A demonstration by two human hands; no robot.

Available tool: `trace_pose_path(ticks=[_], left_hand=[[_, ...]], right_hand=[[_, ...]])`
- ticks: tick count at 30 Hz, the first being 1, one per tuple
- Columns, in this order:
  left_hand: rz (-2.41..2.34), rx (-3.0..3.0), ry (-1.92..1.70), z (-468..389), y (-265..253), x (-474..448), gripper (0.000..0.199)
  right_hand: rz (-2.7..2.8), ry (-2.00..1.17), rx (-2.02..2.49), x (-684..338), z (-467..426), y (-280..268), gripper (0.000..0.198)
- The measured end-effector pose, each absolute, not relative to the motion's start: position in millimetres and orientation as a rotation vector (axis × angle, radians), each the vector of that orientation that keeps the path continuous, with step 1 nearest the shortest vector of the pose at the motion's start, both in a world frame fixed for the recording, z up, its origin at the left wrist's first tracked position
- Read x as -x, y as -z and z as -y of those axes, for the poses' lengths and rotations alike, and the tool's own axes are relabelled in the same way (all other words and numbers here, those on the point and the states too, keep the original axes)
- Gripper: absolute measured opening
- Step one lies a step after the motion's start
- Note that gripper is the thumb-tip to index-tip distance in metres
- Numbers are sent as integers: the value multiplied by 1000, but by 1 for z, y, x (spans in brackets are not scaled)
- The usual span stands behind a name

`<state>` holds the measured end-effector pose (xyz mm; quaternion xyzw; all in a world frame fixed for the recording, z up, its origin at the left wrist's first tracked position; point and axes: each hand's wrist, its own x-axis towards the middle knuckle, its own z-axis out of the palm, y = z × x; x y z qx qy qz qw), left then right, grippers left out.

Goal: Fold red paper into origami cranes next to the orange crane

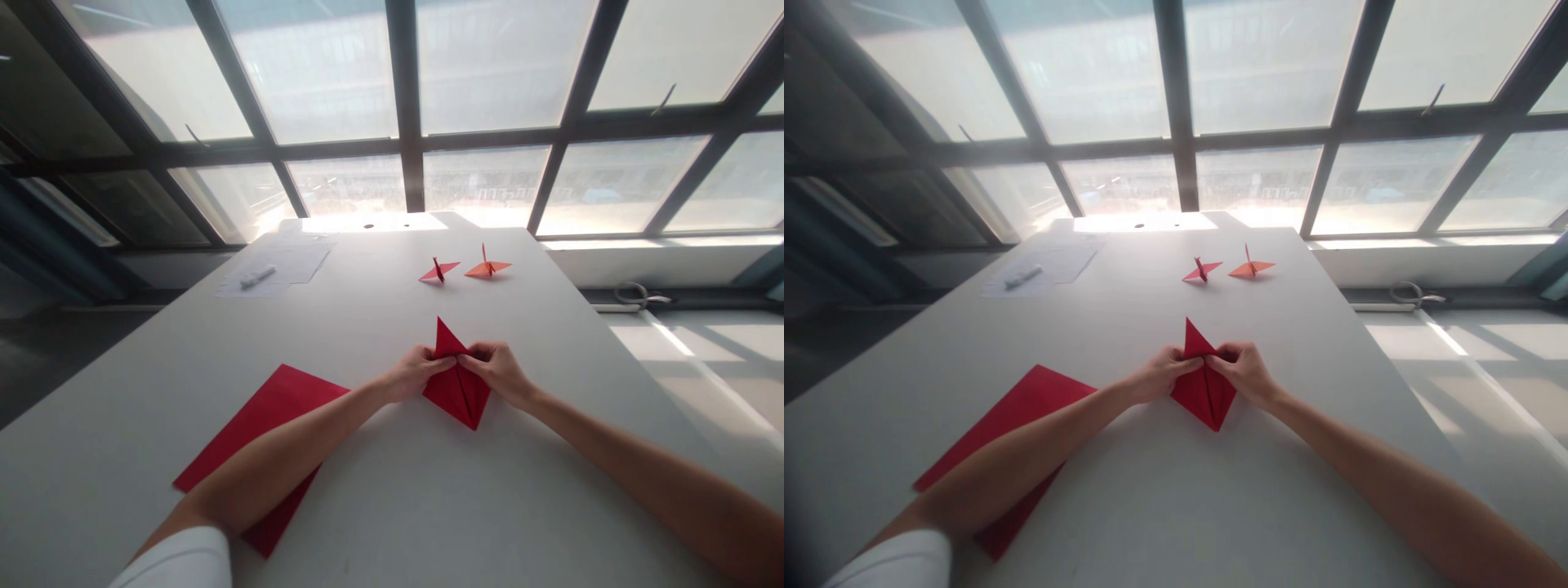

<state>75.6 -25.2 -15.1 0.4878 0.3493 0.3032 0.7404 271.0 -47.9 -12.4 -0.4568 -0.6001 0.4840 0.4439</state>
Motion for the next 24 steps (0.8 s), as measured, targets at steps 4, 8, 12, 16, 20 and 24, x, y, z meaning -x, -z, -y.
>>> trace_pose_path(ticks=[4,8,12,16,20,24], left_hand=[[-771,-1097,-685,26,14,-77,46],[-805,-1141,-696,28,12,-78,43],[-866,-1122,-807,31,12,-80,42],[-862,-1126,-948,32,13,-82,40],[-895,-1183,-996,32,13,-82,38],[-874,-1299,-835,34,15,-82,39]], right_hand=[[1487,-1160,1145,-269,50,14,34],[1415,-1210,1107,-268,50,13,37],[1306,-1269,1095,-272,49,10,44],[1370,-1276,1155,-274,49,8,44],[1415,-1234,1121,-272,50,7,44],[1459,-1063,1114,-271,49,9,44]])
